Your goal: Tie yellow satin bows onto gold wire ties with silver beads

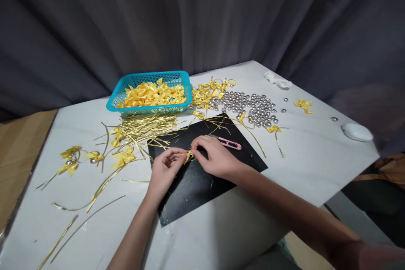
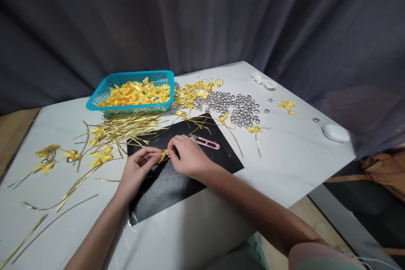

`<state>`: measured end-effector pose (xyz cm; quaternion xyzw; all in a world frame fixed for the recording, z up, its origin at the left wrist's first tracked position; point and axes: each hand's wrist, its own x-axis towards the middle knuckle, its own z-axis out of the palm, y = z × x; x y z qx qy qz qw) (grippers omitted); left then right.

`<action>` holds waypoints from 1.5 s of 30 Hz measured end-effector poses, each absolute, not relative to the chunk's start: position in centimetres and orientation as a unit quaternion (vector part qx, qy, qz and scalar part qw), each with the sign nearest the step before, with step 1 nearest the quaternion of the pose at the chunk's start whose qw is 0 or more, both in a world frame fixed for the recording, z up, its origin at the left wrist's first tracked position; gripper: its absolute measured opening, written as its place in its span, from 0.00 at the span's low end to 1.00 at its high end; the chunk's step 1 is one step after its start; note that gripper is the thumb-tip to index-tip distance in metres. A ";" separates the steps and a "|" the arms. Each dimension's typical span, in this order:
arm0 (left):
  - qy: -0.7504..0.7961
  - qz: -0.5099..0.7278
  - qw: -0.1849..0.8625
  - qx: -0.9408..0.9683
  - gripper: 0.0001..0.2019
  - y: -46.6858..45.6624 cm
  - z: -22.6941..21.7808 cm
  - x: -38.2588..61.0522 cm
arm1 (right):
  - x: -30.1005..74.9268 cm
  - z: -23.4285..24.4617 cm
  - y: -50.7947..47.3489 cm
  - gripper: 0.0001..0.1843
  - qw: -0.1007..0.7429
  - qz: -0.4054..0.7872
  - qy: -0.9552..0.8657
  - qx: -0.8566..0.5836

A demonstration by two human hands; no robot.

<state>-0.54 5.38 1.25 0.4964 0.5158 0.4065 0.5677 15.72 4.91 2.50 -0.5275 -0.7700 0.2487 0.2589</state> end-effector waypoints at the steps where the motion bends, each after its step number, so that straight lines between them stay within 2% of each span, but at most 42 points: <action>1: 0.516 0.406 0.568 0.496 0.09 5.4 1.3 -0.5 | 15.6 2.3 4.9 0.04 0.264 0.252 -0.765 -0.530; 16: 0.521 0.393 0.597 0.467 0.13 5.4 1.6 -0.7 | 15.2 2.0 4.8 0.05 0.289 0.254 -0.758 -0.526; 30: 0.535 0.407 0.577 0.463 0.09 5.5 1.3 -0.2 | 14.5 2.2 4.1 0.08 0.265 0.220 -0.761 -0.549; 34: 0.536 0.409 0.577 0.461 0.09 5.4 1.3 -0.3 | 14.6 2.3 4.1 0.04 0.283 0.238 -0.756 -0.540; 35: 0.536 0.409 0.577 0.461 0.09 5.4 1.3 -0.3 | 14.8 2.3 4.2 0.03 0.294 0.246 -0.752 -0.536; 39: 0.539 0.402 0.576 0.465 0.09 5.3 1.5 -0.4 | 15.6 2.6 4.8 0.22 0.331 0.386 -0.711 -0.486; 40: 0.539 0.401 0.575 0.466 0.09 5.3 1.5 -0.4 | 15.9 2.7 5.0 0.22 0.321 0.429 -0.699 -0.473; 42: 0.540 0.402 0.574 0.467 0.08 5.2 1.6 -0.4 | 16.4 3.1 5.5 0.16 0.282 0.478 -0.687 -0.470; 45: 0.539 0.405 0.571 0.467 0.08 5.2 1.5 -0.4 | 17.3 3.6 6.2 0.11 0.238 0.482 -0.688 -0.487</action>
